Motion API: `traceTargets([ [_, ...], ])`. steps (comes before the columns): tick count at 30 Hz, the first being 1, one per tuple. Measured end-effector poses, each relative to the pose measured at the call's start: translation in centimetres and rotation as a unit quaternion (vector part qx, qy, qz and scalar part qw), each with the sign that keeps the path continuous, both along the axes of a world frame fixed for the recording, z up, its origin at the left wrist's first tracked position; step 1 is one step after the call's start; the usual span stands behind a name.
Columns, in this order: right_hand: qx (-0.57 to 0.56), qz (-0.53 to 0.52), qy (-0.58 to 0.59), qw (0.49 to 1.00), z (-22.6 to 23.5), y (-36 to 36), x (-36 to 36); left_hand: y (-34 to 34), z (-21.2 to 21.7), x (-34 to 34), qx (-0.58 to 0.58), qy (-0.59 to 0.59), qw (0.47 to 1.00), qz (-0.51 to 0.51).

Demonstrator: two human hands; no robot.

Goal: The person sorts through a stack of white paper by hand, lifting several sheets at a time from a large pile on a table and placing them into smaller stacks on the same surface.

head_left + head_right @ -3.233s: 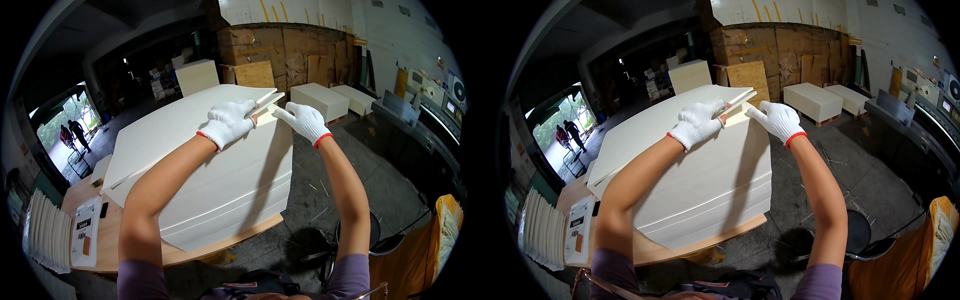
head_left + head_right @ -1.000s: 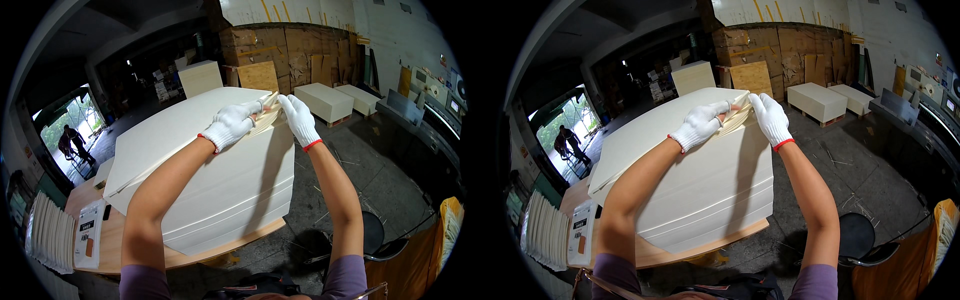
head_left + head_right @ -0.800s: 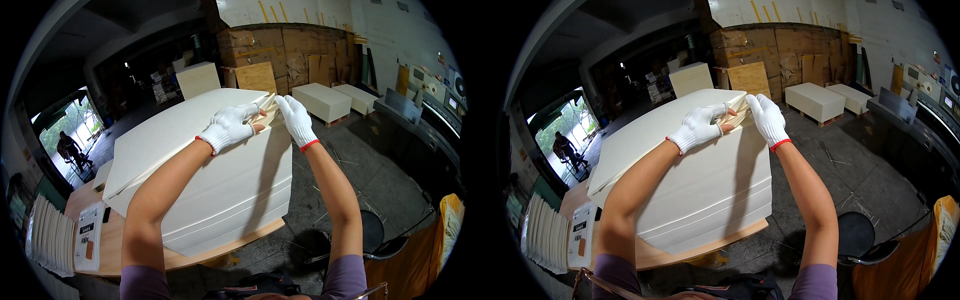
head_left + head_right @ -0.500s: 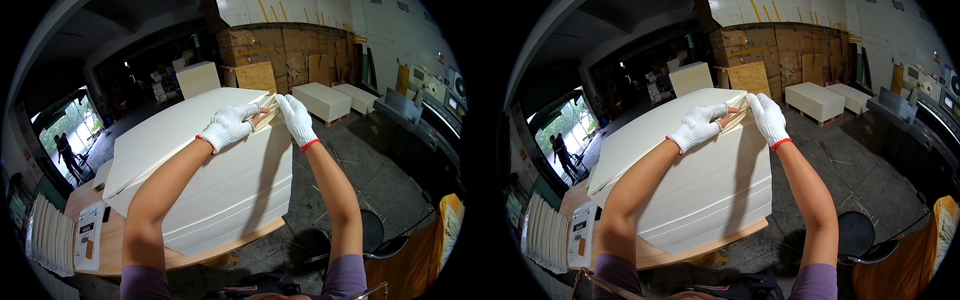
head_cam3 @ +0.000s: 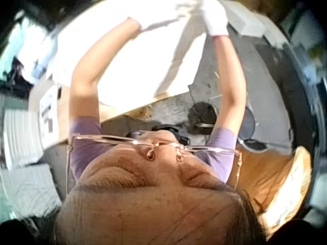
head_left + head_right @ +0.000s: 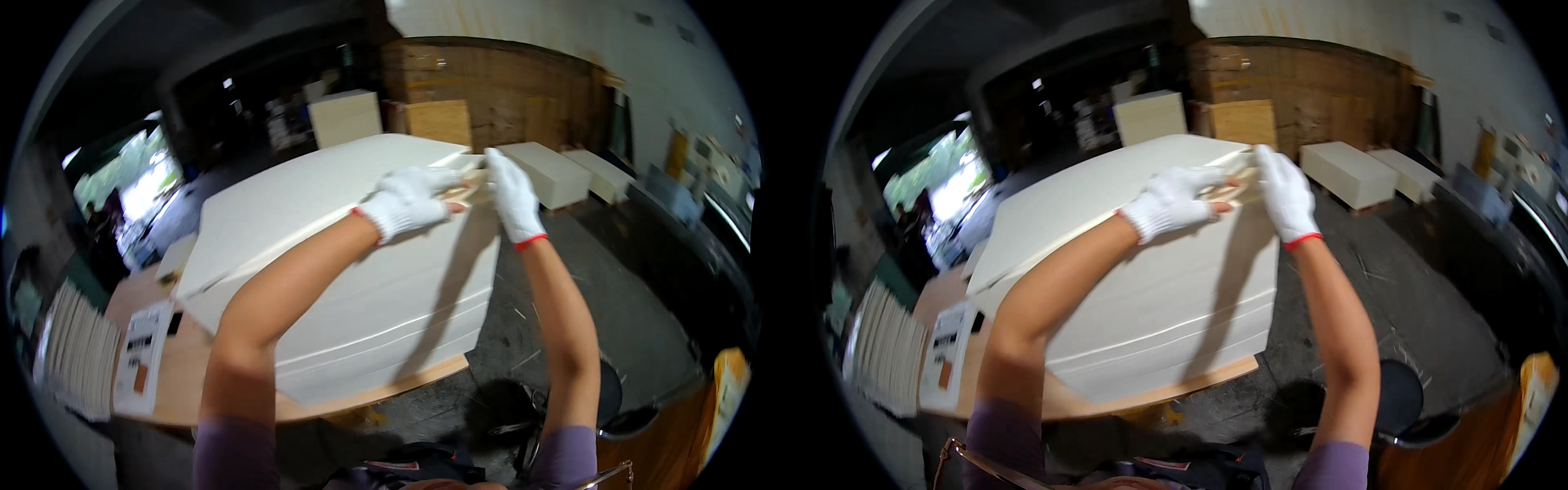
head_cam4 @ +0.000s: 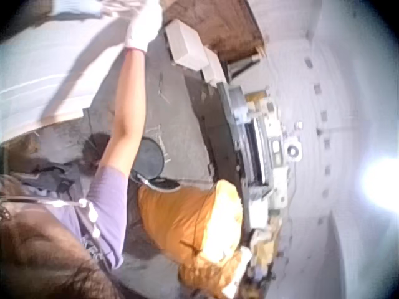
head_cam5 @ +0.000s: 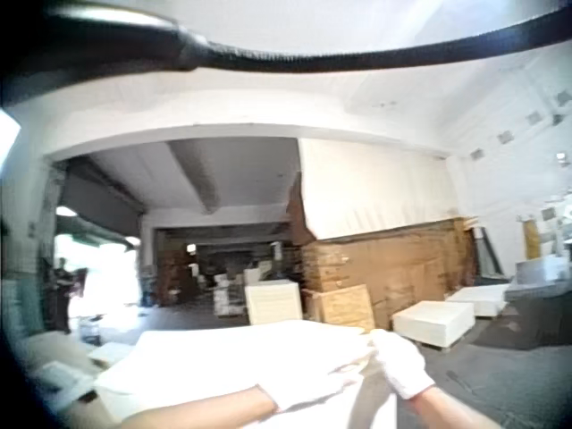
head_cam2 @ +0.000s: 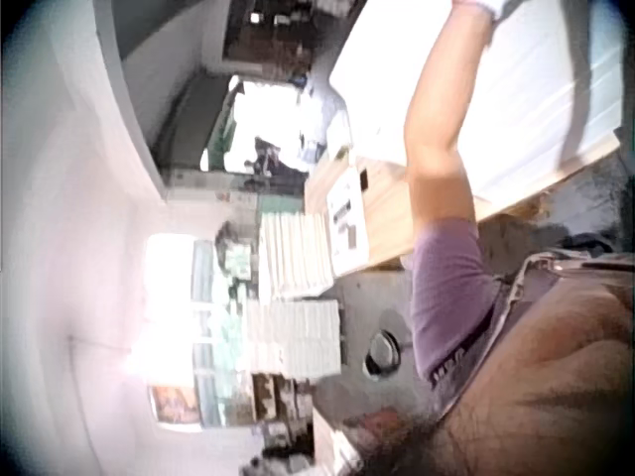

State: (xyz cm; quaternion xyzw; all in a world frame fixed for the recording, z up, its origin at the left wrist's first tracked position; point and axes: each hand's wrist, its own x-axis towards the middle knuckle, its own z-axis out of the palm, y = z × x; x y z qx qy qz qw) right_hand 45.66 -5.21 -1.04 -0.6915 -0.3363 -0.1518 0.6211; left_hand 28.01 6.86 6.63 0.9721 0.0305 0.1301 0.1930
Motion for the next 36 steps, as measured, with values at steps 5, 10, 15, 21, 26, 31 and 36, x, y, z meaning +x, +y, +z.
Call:
traceTargets([
  [5,0.046,0.230,0.145,0.961,0.8,-0.2,2.4,4.9,-3.0,2.7,0.139,-0.164,0.972,-0.098],
  [10,-0.286,0.078,-0.114,0.948,0.6,-2.5,6.9,5.9,-4.6,8.0,0.236,-0.231,0.940,-0.084],
  [15,-0.377,-0.024,-0.323,0.867,3.1,-4.2,3.0,3.6,-3.3,7.8,0.194,-0.131,0.966,-0.110],
  [21,-0.135,0.091,0.119,0.980,2.0,-3.0,6.5,3.4,-2.6,6.5,0.193,-0.120,0.967,-0.117],
  [26,-0.021,0.112,0.211,0.971,1.0,-1.6,4.7,4.0,-2.9,7.6,0.207,-0.107,0.966,-0.109],
  [31,-0.016,0.117,0.214,0.970,0.2,-2.1,6.2,4.0,-3.2,8.1,0.190,-0.114,0.969,-0.110],
  [36,-0.024,0.099,0.209,0.973,-0.1,-1.5,5.6,4.3,-3.5,7.9,0.183,-0.126,0.968,-0.119],
])
